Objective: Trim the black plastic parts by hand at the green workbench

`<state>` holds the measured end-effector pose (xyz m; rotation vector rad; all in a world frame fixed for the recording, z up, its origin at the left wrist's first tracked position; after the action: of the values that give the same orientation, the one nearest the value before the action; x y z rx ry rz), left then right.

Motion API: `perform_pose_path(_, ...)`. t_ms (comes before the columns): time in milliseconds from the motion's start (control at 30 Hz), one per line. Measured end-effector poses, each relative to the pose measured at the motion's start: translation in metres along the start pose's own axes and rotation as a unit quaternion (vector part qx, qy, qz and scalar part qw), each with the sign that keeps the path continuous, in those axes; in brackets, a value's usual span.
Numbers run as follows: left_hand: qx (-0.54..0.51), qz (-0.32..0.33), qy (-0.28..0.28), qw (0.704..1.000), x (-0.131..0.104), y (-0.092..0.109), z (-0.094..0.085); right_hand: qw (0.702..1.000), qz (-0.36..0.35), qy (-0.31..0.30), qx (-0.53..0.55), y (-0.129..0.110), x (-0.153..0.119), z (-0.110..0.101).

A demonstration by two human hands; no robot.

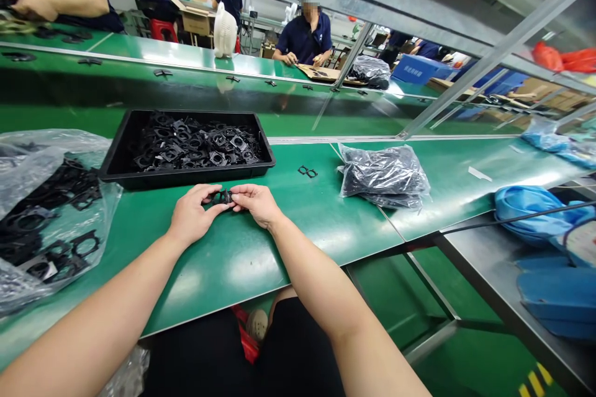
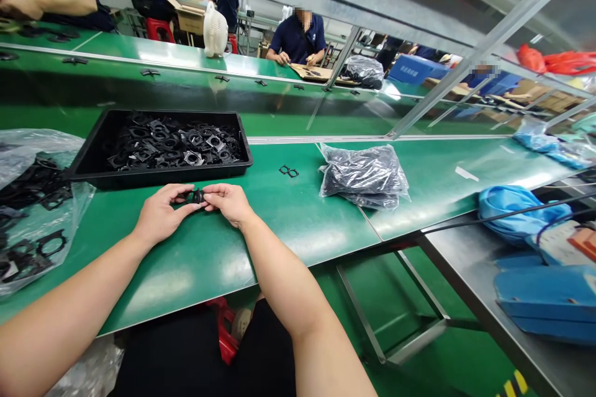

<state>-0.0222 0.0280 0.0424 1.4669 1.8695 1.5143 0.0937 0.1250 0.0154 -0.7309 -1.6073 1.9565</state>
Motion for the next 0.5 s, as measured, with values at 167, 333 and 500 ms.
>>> perform_pose_path(167,0.028,0.026,0.026,0.999,-0.001,0.006,-0.005,1.0,0.002,0.018,-0.003,-0.001,-0.001,-0.002)
perform_pose_path(333,0.049,0.075,0.03,0.996,-0.004,0.015,-0.005,1.0,-0.001,0.009,-0.014,-0.001,-0.002,0.0)
perform_pose_path(500,0.045,0.07,0.015,0.996,-0.005,0.015,-0.002,1.0,0.0,0.0,-0.024,-0.002,-0.004,0.003)
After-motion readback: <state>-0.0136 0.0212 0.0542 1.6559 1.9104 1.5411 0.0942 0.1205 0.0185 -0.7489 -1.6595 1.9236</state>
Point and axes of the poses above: each hand's wrist, its own x-axis towards the middle knuckle, its own z-axis out of the palm, y = z × x, the point moved 6 cm from there along x, towards the middle knuckle, and after that the axes turned 11 degrees about -x, right-handed, at the moved point
